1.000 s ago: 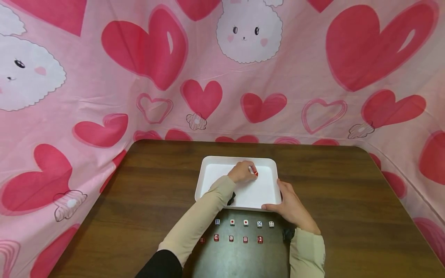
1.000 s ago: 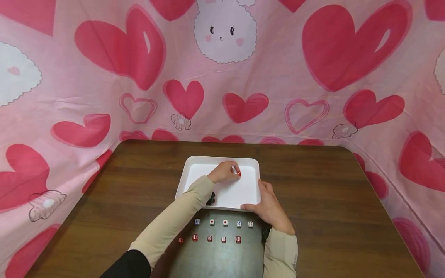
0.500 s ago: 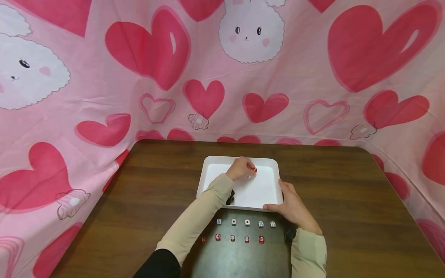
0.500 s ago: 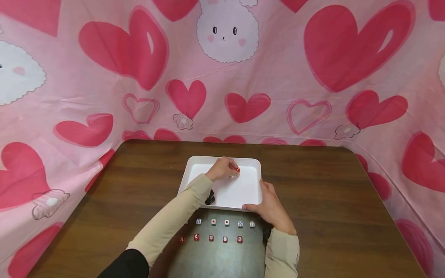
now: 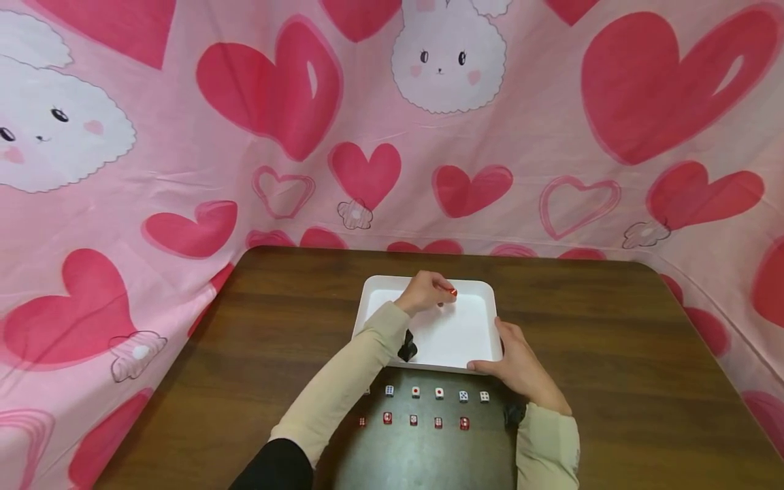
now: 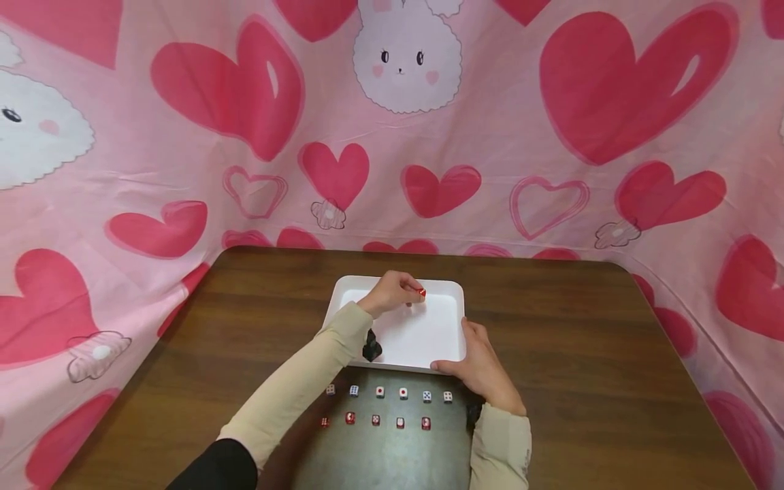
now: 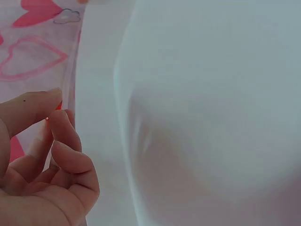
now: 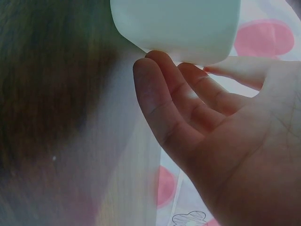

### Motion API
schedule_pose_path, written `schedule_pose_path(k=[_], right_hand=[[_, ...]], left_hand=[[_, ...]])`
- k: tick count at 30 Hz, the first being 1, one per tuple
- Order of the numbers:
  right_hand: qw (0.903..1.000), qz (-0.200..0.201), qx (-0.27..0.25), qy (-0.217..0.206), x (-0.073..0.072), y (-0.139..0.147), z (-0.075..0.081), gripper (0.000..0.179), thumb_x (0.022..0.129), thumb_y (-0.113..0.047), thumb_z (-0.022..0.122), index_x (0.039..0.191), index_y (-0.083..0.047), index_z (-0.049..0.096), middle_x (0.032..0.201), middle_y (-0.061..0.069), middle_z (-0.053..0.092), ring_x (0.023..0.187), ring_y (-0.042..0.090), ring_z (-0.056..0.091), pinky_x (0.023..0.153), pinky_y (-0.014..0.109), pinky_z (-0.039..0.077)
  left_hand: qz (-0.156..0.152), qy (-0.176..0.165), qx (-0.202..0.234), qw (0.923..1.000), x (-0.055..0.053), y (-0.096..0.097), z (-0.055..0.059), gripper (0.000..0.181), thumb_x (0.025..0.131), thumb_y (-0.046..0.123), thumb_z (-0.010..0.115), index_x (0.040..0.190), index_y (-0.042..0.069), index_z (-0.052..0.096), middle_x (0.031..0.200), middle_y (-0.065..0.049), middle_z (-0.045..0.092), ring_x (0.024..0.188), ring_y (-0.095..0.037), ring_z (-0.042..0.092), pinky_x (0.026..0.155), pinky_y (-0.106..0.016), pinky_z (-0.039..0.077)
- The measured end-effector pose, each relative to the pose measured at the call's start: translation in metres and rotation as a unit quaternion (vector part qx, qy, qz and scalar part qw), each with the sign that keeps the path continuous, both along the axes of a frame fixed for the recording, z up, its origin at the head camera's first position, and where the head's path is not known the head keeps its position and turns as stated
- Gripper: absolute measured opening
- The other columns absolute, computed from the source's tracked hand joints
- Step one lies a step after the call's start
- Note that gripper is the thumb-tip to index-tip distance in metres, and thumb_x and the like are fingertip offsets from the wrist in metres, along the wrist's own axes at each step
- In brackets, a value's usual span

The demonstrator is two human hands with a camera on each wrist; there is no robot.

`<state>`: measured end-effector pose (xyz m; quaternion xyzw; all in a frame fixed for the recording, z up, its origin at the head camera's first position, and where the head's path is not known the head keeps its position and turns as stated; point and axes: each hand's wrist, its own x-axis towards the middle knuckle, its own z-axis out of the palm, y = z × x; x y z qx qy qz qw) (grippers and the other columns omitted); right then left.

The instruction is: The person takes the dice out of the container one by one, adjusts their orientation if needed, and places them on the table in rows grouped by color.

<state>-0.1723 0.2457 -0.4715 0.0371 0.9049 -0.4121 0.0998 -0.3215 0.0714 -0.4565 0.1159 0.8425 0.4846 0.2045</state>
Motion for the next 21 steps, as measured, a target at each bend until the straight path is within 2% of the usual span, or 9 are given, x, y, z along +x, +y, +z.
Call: schedule_pose_path(k=[8,15,21], right_hand=[[1.0000,-0.001,-0.003,-0.003,-0.001,0.001,0.000,0.114,0.072,-0.045,0.082,0.152,0.004,0.016,0.145,0.027,0.028,0.127,0.043,0.040,0.106,0.060,0.035],[1.0000,0.002,0.003,-0.003,0.000,0.001,-0.002,0.114,0.073,-0.044,0.082,0.151,0.005,0.016,0.145,0.027,0.027,0.128,0.043,0.039,0.107,0.060,0.034],[1.0000,0.002,0.005,-0.002,0.000,0.001,-0.001,0.114,0.072,-0.043,0.082,0.151,0.005,0.016,0.144,0.028,0.028,0.127,0.044,0.039,0.106,0.061,0.034]], left_hand=[[0.020,-0.045,0.054,0.9973,0.006,-0.002,0.011,0.020,0.080,0.012,0.078,0.096,0.003,0.070,0.087,-0.009,0.072,0.065,-0.015,0.061,0.061,-0.022,0.046],[0.016,-0.073,0.103,0.9918,0.014,-0.006,0.018,0.022,0.081,0.010,0.077,0.099,0.003,0.067,0.087,-0.008,0.072,0.066,-0.015,0.060,0.063,-0.025,0.045],[0.002,-0.082,0.142,0.9864,0.021,-0.011,0.022,0.023,0.082,0.009,0.075,0.102,0.002,0.065,0.085,-0.003,0.070,0.065,-0.011,0.058,0.068,-0.029,0.047]])
